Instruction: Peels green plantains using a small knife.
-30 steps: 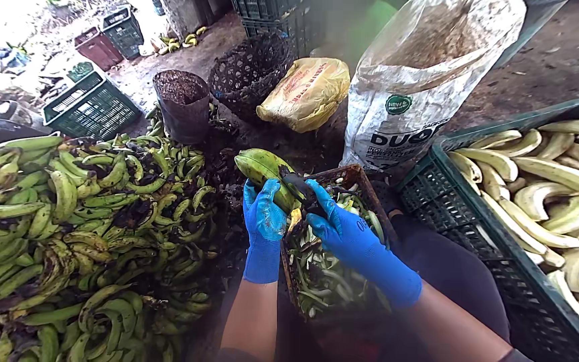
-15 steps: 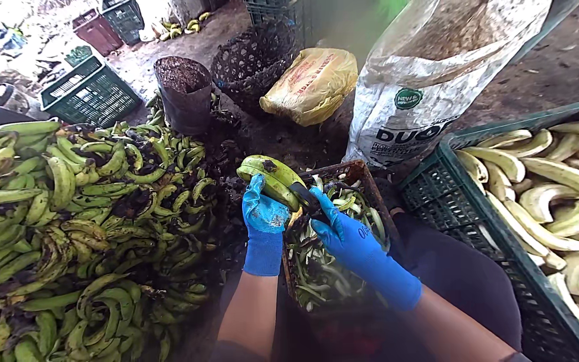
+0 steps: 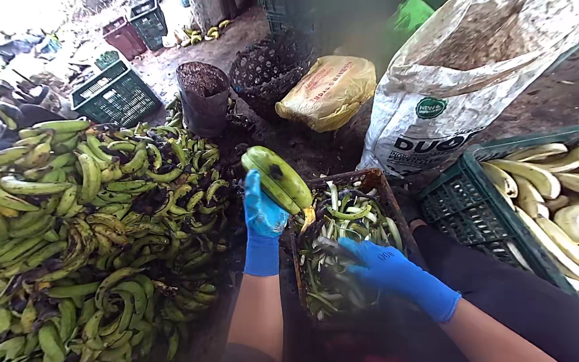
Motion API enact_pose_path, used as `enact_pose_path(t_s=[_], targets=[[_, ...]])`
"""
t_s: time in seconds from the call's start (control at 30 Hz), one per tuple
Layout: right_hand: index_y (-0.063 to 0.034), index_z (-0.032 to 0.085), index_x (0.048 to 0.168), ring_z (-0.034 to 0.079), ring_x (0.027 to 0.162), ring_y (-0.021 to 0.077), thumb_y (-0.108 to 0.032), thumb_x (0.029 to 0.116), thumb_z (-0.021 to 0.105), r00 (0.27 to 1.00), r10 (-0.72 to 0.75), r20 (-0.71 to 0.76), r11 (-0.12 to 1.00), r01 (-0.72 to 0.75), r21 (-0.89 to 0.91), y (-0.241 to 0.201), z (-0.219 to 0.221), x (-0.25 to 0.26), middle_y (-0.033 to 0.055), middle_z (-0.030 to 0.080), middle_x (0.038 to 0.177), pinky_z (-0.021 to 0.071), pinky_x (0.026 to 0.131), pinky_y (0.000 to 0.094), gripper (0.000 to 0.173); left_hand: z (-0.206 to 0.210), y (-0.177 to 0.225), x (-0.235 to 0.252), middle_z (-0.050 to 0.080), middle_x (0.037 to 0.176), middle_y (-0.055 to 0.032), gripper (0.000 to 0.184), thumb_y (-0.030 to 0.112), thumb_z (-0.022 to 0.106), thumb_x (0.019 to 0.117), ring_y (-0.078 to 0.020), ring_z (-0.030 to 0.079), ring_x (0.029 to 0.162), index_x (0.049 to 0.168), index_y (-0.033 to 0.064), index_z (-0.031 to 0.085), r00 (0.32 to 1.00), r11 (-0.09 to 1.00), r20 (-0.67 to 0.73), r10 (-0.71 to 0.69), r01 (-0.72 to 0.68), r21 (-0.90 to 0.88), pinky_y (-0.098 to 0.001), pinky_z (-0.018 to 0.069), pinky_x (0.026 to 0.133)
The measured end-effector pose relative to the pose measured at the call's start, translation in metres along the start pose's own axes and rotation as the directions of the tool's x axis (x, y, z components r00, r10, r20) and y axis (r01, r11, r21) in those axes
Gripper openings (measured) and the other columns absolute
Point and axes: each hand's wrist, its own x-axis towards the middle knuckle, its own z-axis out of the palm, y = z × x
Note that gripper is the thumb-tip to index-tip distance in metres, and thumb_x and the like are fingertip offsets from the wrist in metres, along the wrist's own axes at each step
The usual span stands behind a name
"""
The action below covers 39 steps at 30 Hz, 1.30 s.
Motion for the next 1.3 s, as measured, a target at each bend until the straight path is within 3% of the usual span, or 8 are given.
enact_pose_path(t_s=[0.13,0.2,0.3,0.43,0.73,1.1,1.2,1.3], targets=[[-0.0104,0.06,0.142,0.045,0.141,0.0412,-0.044,0.1004,0.054,0.929,-0.174,-0.327,0.973,0.214,0.09,0.008,-0.035,-0.009,0.0221,0.052,0.149,0.038,0.111,0.0633,0.054,0.009,-0.016,-0.014,0.068,0.111,-0.0074,0.054,0.023,0.065,0.0934,-0.0185,0.069,0.096,0.143,0.0134,0.044,0.985,0.966,0.023,-0.171,0.163,0.199,-0.041,0.0604,0.083],[-0.0045,0.063,0.135,0.062,0.122,0.0238,-0.036,0.1032,0.052,0.738,-0.151,-0.657,0.734,0.529,0.426,-0.002,-0.063,-0.018,0.0135,0.064,0.134,0.0517,0.103,0.0441,0.046,0.019,-0.026,-0.025,0.068,0.11,-0.0069,0.062,0.011,0.069,0.0869,-0.0156,0.069,0.096,0.142,0.0072,0.041,0.954,0.932,0.151,-0.258,0.204,0.3,-0.0372,0.0596,0.086],[-0.0189,0.049,0.149,0.07,0.105,0.0152,-0.039,0.104,0.047,0.713,-0.121,-0.691,0.412,0.67,0.618,-0.02,-0.094,-0.037,0.0033,0.068,0.126,0.0603,0.09,0.0369,0.05,0.03,-0.038,-0.035,0.065,0.12,-0.0109,0.076,0.002,0.074,0.0809,-0.0136,0.067,0.106,0.145,-0.0041,0.033,0.819,0.841,0.346,-0.458,0.272,0.467,-0.0329,0.0568,0.096],[-0.0109,0.061,0.13,0.07,0.091,0.0115,-0.038,0.0929,0.067,0.806,-0.067,-0.589,0.586,0.509,0.631,-0.031,-0.078,-0.041,0.0034,0.072,0.104,0.0602,0.082,0.037,0.046,0.023,-0.046,-0.045,0.067,0.114,-0.0117,0.063,0.006,0.071,0.0824,-0.0129,0.068,0.102,0.137,-0.007,0.044,0.681,0.719,0.391,-0.619,0.292,0.63,-0.0315,0.0579,0.092],[-0.0097,0.063,0.12,0.068,0.085,0.0045,-0.031,0.0944,0.065,0.79,-0.114,-0.603,0.45,0.582,0.677,-0.034,-0.055,-0.051,-0.0031,0.071,0.095,0.0587,0.078,0.0282,0.033,0.03,-0.058,-0.079,0.069,0.095,0.0056,0.031,-0.001,0.058,0.0837,-0.003,0.068,0.087,0.115,0.0035,0.057,0.839,0.845,0.288,-0.462,0.318,0.429,-0.0244,0.0583,0.081],[-0.013,0.062,0.111,0.064,0.08,0.0079,-0.021,0.0947,0.059,0.732,0.101,-0.674,0.217,0.645,0.733,-0.036,-0.042,-0.021,-0.0014,0.067,0.092,0.0553,0.071,0.0262,0.018,0.015,-0.07,-0.067,0.068,0.092,-0.0045,0.034,0.009,0.062,0.0794,-0.0135,0.068,0.082,0.113,0.0057,0.057,0.857,0.837,0.056,-0.512,0.484,0.255,-0.0315,0.0584,0.074],[-0.0109,0.061,0.118,0.065,0.079,0.0105,-0.021,0.1013,0.049,0.637,0.202,-0.744,0.107,0.741,0.663,-0.008,-0.047,-0.023,-0.0006,0.067,0.093,0.0578,0.072,0.0314,0.023,-0.017,-0.056,-0.041,0.069,0.089,-0.0036,0.013,0.014,0.058,0.0881,-0.018,0.067,0.084,0.097,0.0142,0.067,0.899,0.91,0.143,-0.415,0.41,0.058,-0.0383,0.0571,0.076],[-0.0128,0.059,0.116,0.065,0.077,0.0084,-0.019,0.1077,0.034,0.494,0.39,-0.777,0.083,0.821,0.565,0.028,-0.064,-0.032,-0.0045,0.066,0.087,0.0579,0.073,0.029,0.027,-0.046,-0.019,-0.02,0.071,0.1,-0.0037,0.021,0.016,0.044,0.0978,-0.0201,0.069,0.096,0.106,0.018,0.063,0.956,0.954,0.069,-0.286,0.277,0.112,-0.0408,0.0579,0.087]])
